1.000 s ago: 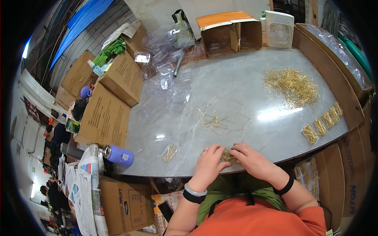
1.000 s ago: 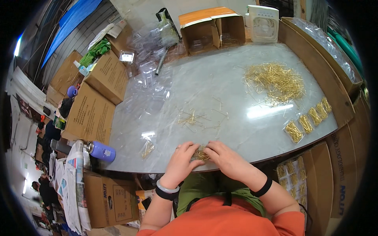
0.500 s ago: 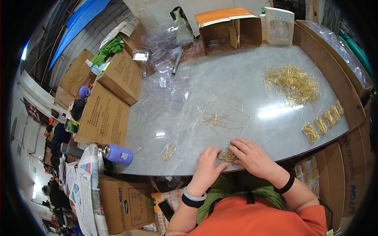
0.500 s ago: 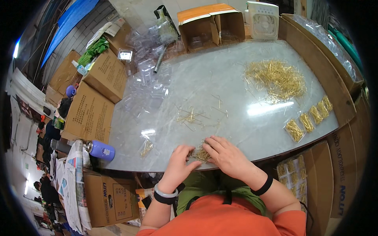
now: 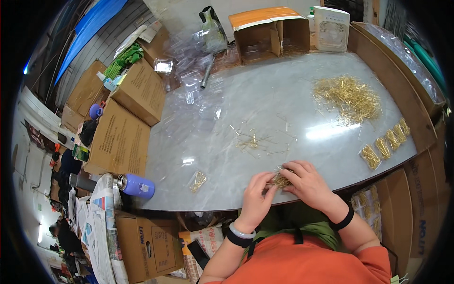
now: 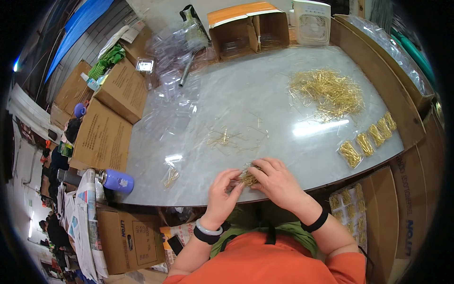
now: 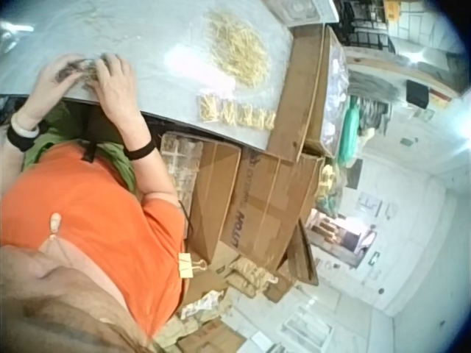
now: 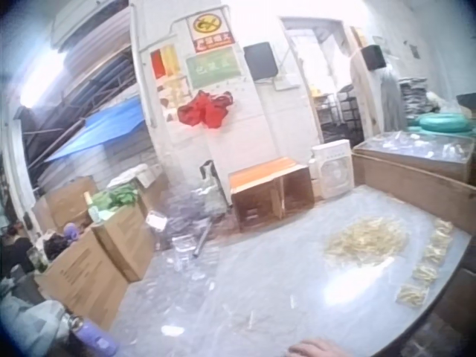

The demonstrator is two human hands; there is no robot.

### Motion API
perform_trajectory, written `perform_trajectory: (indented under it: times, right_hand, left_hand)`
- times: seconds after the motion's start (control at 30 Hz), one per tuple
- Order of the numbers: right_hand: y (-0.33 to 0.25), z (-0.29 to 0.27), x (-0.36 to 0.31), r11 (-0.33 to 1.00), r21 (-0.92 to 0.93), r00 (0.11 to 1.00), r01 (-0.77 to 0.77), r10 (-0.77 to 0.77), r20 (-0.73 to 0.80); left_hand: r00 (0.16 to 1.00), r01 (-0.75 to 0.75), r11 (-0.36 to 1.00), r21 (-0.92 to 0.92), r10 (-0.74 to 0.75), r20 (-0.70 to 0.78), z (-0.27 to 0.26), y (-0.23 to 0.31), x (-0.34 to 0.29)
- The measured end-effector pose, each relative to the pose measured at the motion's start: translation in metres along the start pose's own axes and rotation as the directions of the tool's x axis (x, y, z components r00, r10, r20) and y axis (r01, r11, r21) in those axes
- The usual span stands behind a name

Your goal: Manually counting and placing small gold-colored metal wires into small plastic bags at a fabrication workbench.

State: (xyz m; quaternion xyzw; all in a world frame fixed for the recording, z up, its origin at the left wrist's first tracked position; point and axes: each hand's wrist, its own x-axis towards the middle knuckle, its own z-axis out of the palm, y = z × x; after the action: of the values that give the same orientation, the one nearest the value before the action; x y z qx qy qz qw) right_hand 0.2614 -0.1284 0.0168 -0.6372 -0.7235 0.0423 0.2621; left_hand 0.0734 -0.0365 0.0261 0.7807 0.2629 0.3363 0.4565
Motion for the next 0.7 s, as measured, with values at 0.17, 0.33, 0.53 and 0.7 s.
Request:
perform_trajectory:
  times: [0.17, 0.33, 0.53, 0.7]
  right_hand:
    - [-0.007, -0.027, 0.003, 0.999, -0.028, 0.999, 0.033, -0.034, -0.037]
    - [-0.007, -0.017, 0.003, 0.999, 0.027, 0.999, 0.047, -0.047, -0.012]
    - [-0.006, -0.009, 0.0, 0.998, 0.057, 0.998, 0.039, -0.037, -0.051]
    - [0.0, -0.008, -0.001, 0.996, 0.074, 0.998, 0.054, -0.052, -0.03]
  left_hand:
    - [0.992, -0.112, 0.907, 0.407, 0.123, -0.002, -0.019, -0.009, -0.011]
    - [0.997, 0.078, 0.963, 0.258, -0.082, 0.004, -0.004, -0.001, -0.004]
    - [0.999, 0.024, 0.994, 0.107, -0.027, 0.025, 0.01, 0.002, 0.001]
    - [0.976, -0.183, 0.877, 0.445, 0.109, 0.186, -0.012, 0.01, 0.0]
